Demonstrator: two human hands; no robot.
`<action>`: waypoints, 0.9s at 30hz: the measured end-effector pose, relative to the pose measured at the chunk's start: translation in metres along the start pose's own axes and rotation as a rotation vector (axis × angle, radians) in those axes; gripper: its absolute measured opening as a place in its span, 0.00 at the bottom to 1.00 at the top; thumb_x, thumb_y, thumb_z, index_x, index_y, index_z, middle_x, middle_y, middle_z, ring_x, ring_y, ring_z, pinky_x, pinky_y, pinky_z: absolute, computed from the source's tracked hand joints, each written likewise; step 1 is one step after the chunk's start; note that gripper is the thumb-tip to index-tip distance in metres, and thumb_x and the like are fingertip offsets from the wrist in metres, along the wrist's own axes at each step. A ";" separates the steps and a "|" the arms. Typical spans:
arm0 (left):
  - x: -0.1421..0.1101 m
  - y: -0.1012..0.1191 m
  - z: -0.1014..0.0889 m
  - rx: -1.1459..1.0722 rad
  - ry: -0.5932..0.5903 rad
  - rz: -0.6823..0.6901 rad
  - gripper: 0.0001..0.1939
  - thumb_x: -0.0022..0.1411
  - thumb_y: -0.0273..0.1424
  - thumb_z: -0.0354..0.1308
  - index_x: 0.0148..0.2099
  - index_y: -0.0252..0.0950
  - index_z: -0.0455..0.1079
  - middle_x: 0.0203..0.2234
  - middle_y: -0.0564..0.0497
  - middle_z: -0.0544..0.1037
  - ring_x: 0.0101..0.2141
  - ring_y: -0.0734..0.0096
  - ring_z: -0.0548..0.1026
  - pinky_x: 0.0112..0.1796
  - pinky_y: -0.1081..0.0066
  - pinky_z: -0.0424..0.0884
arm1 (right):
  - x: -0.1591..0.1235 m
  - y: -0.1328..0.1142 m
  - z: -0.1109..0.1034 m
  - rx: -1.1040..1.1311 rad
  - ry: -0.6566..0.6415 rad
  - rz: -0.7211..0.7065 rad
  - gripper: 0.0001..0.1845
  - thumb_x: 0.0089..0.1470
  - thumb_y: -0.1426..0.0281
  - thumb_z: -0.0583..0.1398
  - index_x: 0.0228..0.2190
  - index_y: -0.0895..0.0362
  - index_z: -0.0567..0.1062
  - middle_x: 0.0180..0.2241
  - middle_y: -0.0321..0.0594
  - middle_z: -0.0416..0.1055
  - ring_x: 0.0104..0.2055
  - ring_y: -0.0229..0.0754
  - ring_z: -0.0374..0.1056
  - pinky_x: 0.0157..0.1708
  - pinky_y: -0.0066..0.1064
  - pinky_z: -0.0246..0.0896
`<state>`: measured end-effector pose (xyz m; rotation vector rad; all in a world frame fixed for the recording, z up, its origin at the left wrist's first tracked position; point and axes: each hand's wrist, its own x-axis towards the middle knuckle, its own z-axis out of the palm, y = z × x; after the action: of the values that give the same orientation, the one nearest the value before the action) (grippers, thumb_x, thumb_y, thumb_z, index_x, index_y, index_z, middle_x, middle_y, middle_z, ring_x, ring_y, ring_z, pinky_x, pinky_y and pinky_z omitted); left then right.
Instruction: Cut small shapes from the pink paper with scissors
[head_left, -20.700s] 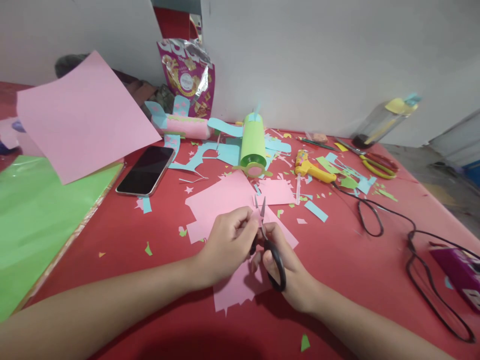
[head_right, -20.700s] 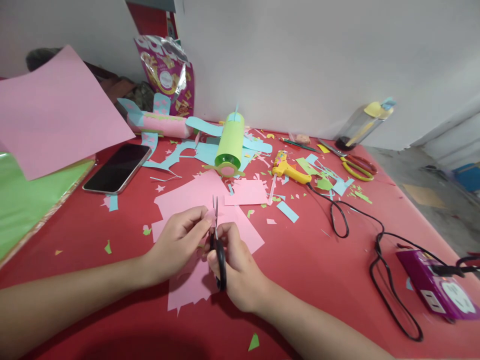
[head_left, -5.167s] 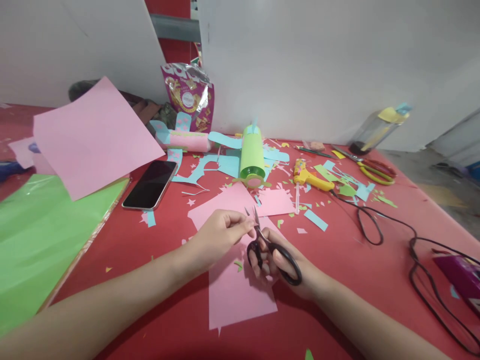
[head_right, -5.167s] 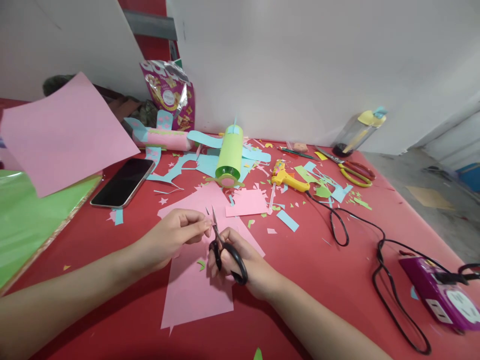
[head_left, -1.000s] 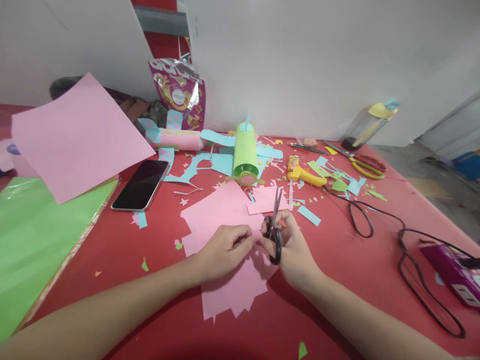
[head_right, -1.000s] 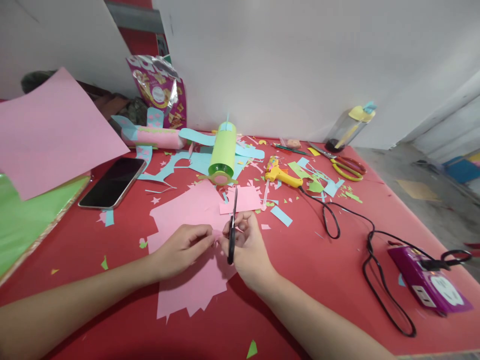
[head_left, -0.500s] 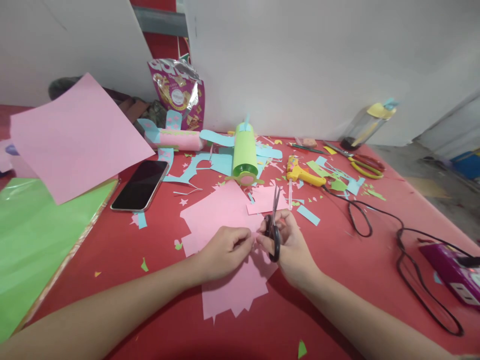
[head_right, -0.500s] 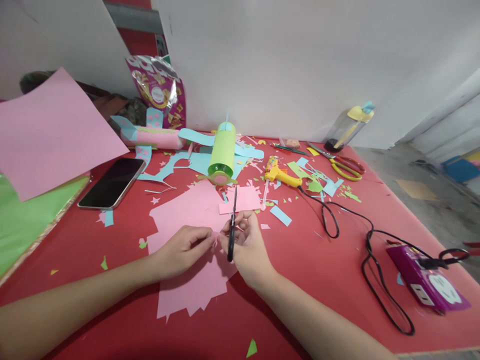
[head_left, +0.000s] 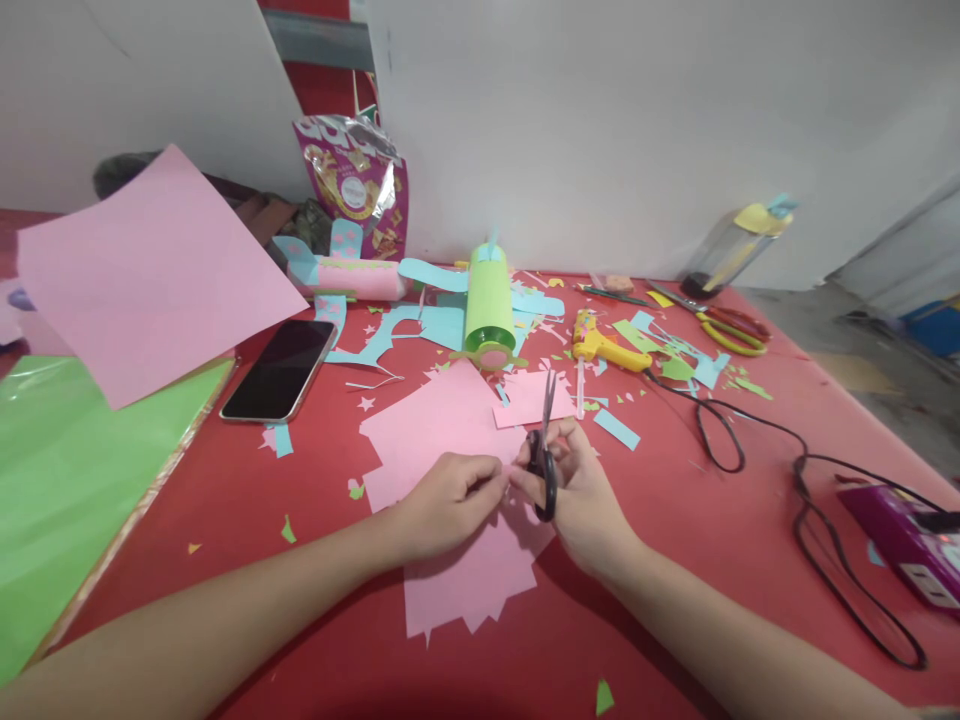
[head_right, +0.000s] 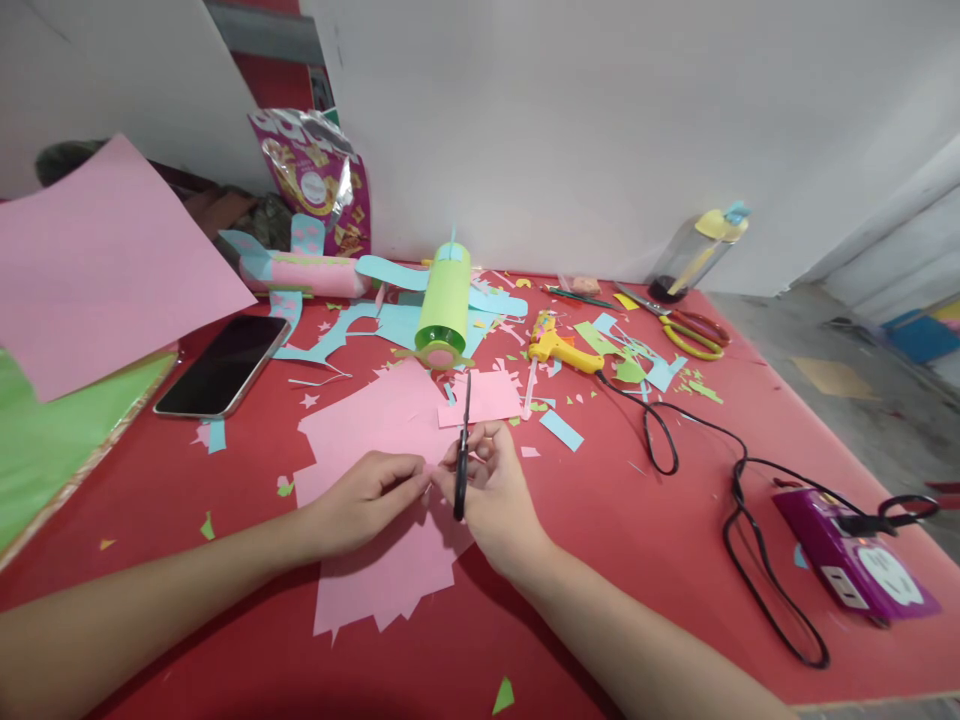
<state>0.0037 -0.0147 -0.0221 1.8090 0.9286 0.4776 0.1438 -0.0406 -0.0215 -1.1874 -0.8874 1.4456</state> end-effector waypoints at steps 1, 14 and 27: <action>0.000 0.000 0.000 -0.002 -0.001 0.000 0.13 0.55 0.26 0.42 0.19 0.34 0.53 0.15 0.57 0.62 0.17 0.82 0.58 0.19 0.80 0.55 | 0.000 0.000 0.000 0.001 0.001 0.000 0.21 0.35 0.75 0.64 0.26 0.52 0.55 0.23 0.27 0.60 0.20 0.31 0.60 0.12 0.19 0.51; -0.001 0.000 0.001 0.002 0.001 0.003 0.13 0.55 0.25 0.41 0.19 0.34 0.53 0.15 0.57 0.63 0.18 0.81 0.59 0.20 0.79 0.55 | 0.000 0.001 0.000 0.012 -0.012 0.003 0.21 0.36 0.76 0.63 0.26 0.53 0.55 0.24 0.27 0.60 0.21 0.31 0.60 0.13 0.19 0.53; -0.001 0.001 0.001 0.001 0.010 -0.016 0.12 0.55 0.26 0.42 0.19 0.34 0.53 0.15 0.57 0.62 0.17 0.82 0.58 0.19 0.79 0.54 | -0.001 0.001 -0.001 0.038 -0.008 0.021 0.20 0.36 0.76 0.63 0.25 0.52 0.55 0.24 0.26 0.60 0.20 0.30 0.58 0.14 0.19 0.51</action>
<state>0.0042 -0.0161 -0.0219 1.8000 0.9495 0.4769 0.1443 -0.0416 -0.0222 -1.1666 -0.8521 1.4786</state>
